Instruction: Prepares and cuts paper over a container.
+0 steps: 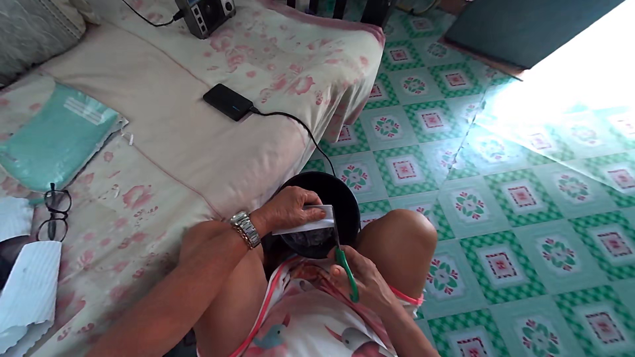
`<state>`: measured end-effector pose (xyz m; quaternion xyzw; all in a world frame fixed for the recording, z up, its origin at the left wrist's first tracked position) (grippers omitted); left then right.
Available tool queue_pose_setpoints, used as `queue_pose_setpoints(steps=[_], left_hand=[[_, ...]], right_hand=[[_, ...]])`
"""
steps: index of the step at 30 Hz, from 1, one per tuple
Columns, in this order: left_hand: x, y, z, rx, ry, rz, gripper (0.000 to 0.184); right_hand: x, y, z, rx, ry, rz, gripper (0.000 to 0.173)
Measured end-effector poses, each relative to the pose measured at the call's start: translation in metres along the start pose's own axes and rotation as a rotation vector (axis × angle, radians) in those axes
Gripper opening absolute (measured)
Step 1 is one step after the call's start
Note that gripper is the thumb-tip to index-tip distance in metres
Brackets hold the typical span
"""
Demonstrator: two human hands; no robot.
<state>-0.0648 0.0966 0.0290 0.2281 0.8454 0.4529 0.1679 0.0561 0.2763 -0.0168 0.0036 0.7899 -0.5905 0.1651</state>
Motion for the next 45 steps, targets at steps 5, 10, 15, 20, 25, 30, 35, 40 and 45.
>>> queue_pose_setpoints(steps=[5,10,15,20,25,30,35,40,45], left_hand=[[0.0008,-0.0016,-0.0004,-0.030,-0.026,-0.045,0.016],[0.0005,-0.0014,-0.0007,-0.065,-0.028,-0.082,0.015],[0.0002,-0.0014,-0.0007,-0.078,-0.046,-0.117,0.015],[-0.0002,-0.0031,0.0012,-0.114,-0.060,-0.097,0.017],[-0.0001,-0.0008,-0.0002,-0.116,-0.063,-0.114,0.018],[0.0003,-0.0014,0.0003,-0.139,-0.085,-0.155,0.019],[0.0001,-0.0019,0.0007,-0.171,-0.104,-0.197,0.020],[0.0003,-0.0020,0.0012,-0.153,-0.104,-0.188,0.021],[0.0011,-0.0044,0.0019,-0.149,-0.078,-0.193,0.023]], right_hand=[[-0.0025,0.0030,0.0016,-0.022,0.081,-0.071,0.058],[-0.0047,0.0031,0.0028,-0.052,0.133,-0.113,0.054],[-0.0046,0.0029,0.0015,-0.088,0.167,-0.137,0.047],[-0.0023,0.0013,0.0043,-0.073,0.104,-0.098,0.049],[-0.0030,0.0006,0.0058,-0.039,0.161,-0.141,0.047],[-0.0027,0.0000,0.0054,-0.081,0.155,-0.135,0.045],[-0.0008,0.0000,0.0058,-0.132,0.080,-0.053,0.050],[-0.0016,0.0014,0.0066,-0.125,0.083,-0.045,0.053],[-0.0027,0.0046,0.0059,-0.155,0.071,-0.020,0.058]])
Point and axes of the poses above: each hand's wrist, its own x-axis towards the middle knuckle, its own z-axis out of the palm, y = z × x, the point moved 4 cm from there along x, towards the middle knuckle, and after that the axes turned 8 degrees about y, right-handed, at the moved point
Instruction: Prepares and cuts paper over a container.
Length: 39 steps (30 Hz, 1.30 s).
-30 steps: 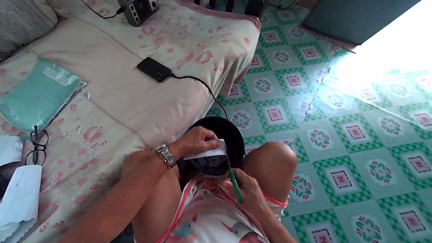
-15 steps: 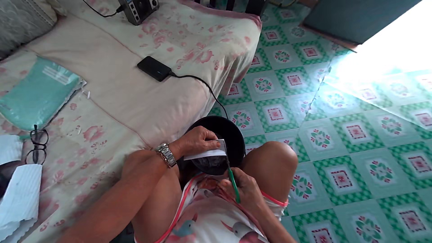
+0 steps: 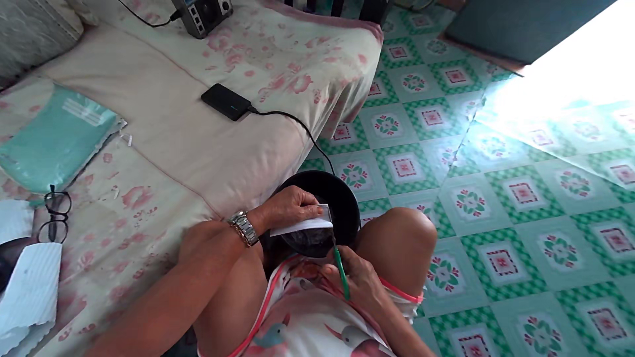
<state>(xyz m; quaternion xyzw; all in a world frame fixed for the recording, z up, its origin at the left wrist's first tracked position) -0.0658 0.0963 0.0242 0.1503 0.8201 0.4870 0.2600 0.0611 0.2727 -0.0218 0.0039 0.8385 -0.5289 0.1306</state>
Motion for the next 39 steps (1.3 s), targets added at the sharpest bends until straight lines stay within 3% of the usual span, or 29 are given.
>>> queue_pose_setpoints(steps=[8,19,26,32,39], left_hand=[[-0.003,0.002,-0.001,-0.016,0.072,0.050,0.018],[-0.001,0.000,0.001,-0.045,-0.013,0.037,0.017],[-0.001,0.001,0.001,-0.045,-0.018,-0.003,0.021],[-0.002,0.000,0.004,-0.012,-0.077,-0.036,0.021],[-0.001,0.000,0.006,0.006,-0.106,-0.068,0.024]], right_hand=[[0.000,-0.001,-0.004,-0.010,-0.021,0.037,0.058],[0.005,-0.005,-0.004,-0.013,-0.027,0.014,0.059],[0.001,-0.003,0.000,0.010,0.123,-0.111,0.046],[0.003,-0.003,0.001,0.036,0.046,-0.058,0.050],[0.000,-0.003,0.006,0.069,0.109,-0.071,0.043]])
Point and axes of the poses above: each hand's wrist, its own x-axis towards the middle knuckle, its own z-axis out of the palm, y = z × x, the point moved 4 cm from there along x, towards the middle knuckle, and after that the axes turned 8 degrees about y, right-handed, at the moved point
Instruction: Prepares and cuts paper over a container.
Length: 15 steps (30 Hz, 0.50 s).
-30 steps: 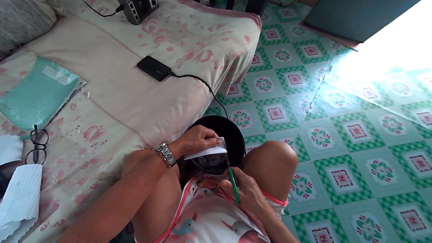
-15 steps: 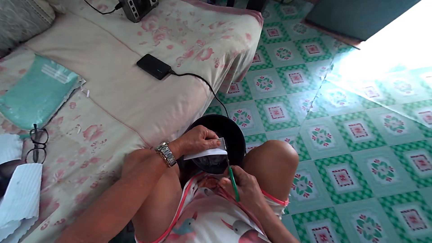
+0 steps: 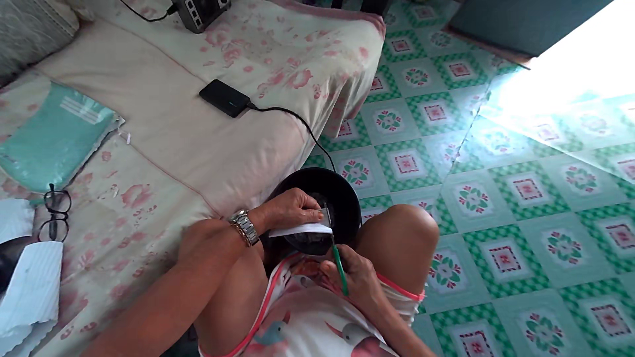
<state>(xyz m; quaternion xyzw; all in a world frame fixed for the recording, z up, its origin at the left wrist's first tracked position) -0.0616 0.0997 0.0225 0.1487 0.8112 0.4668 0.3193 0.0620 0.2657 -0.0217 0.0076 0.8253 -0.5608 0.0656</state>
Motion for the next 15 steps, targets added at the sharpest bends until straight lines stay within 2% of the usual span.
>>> queue_pose_setpoints(steps=[4,6,10,15], left_hand=[[0.001,-0.001,0.001,0.030,-0.014,-0.002,0.024],[0.002,-0.002,0.001,0.058,-0.020,0.009,0.024],[0.004,-0.007,0.001,0.096,-0.024,0.009,0.019],[-0.003,-0.002,0.006,0.120,-0.067,-0.035,0.017]], right_hand=[[0.000,0.002,0.000,0.027,0.033,-0.024,0.038],[0.001,0.004,-0.001,0.090,0.012,0.023,0.034],[0.007,0.008,0.000,0.472,0.018,0.178,0.017],[0.022,-0.004,-0.010,0.665,0.141,0.201,0.027]])
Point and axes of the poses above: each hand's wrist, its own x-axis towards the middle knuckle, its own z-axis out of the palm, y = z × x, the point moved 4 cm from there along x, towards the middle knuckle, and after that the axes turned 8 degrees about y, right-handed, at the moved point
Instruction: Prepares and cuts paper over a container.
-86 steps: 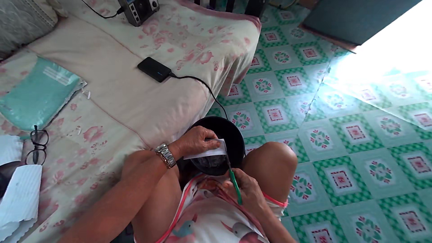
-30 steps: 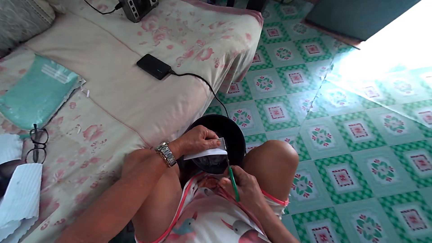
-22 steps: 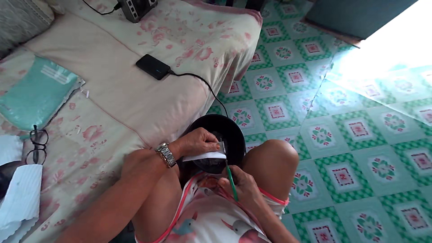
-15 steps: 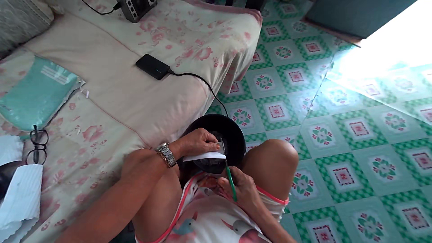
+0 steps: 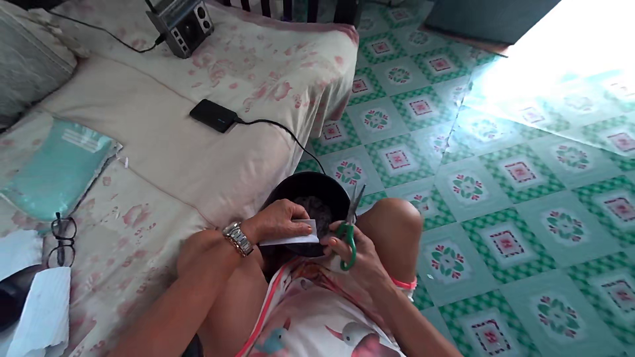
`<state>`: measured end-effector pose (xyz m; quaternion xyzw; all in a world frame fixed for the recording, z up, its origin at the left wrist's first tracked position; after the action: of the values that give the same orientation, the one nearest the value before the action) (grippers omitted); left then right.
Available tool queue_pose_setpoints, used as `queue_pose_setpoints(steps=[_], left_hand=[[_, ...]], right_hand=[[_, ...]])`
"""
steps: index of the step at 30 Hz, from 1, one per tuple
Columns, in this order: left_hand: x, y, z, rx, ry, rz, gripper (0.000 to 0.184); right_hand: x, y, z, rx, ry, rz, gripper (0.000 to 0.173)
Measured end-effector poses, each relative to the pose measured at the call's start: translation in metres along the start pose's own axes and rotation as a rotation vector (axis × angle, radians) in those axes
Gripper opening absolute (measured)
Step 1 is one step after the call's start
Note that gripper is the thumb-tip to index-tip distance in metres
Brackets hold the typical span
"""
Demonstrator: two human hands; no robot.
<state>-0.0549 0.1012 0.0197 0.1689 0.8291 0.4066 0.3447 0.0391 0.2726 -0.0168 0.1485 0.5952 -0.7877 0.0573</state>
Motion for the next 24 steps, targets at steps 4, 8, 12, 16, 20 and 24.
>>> queue_pose_setpoints(steps=[4,8,12,16,20,24], left_hand=[[-0.008,0.009,0.017,-0.111,0.020,0.078,0.020],[-0.017,0.014,0.026,-0.128,0.148,0.148,0.026],[-0.031,0.018,0.030,0.003,0.297,0.205,0.030],[-0.047,0.017,0.036,-0.163,0.286,0.132,0.027],[-0.052,0.007,0.044,-0.218,0.307,0.135,0.039],[-0.053,0.001,0.050,-0.194,0.312,0.177,0.042]], right_hand=[[0.002,-0.008,0.006,0.057,-0.092,-0.004,0.028],[-0.002,-0.013,0.010,0.119,-0.169,0.024,0.026],[-0.006,-0.015,0.012,0.056,-0.199,0.040,0.024],[-0.012,-0.018,0.014,0.034,-0.337,0.005,0.024],[-0.016,-0.018,0.018,-0.002,-0.335,-0.008,0.022],[-0.016,-0.023,0.021,-0.022,-0.298,-0.068,0.021]])
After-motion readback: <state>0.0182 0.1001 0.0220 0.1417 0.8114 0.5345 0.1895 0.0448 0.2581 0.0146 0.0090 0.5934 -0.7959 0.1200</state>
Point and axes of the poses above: each hand's wrist, its own x-axis towards the middle knuckle, its own z-axis out of the palm, y = z × x, the point moved 4 cm from there along x, towards the middle knuckle, and after that the axes turned 8 degrees about y, right-handed, at the moved point
